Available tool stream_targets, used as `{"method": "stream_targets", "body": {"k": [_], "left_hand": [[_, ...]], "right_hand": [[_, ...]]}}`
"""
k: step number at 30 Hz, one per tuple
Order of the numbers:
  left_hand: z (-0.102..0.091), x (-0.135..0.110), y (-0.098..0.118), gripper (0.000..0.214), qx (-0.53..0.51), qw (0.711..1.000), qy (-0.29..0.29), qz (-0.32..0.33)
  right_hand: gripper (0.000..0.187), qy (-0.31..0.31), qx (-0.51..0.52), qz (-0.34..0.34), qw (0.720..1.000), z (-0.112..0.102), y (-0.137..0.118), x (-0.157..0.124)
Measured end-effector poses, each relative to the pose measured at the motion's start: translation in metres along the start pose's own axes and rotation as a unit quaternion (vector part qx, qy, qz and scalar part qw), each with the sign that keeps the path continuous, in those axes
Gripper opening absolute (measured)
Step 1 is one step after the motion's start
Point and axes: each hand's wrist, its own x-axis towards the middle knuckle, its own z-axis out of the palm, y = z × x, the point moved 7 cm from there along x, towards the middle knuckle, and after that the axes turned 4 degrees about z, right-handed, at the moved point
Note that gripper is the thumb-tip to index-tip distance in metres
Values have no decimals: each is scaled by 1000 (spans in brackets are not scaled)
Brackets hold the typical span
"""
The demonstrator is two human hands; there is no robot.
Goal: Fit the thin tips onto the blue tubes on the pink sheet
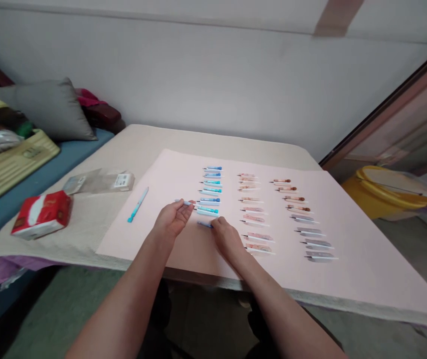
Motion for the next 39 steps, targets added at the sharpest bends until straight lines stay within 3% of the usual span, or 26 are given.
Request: {"method": "stream_targets", "body": {"k": [5, 9, 20, 28, 39], "left_hand": [[-4, 3, -1, 8, 8, 1000, 12, 7], [-1, 2, -8, 10, 28, 999, 0, 19], [6, 1, -18, 12, 71, 996, -28, 45], [18, -12, -17, 10, 128, 983, -77, 106], [26, -24, -24, 17, 210, 967, -81, 122]], "right_hand": [[16, 102, 133, -27, 985, -40, 9, -9], [16, 128, 160, -26, 978, -59, 15, -14], [18, 118, 114, -17, 986, -63, 15, -19], [19, 96, 7, 7, 995, -65, 4, -22], [18, 86, 68, 5, 994, -68, 2, -22]]}}
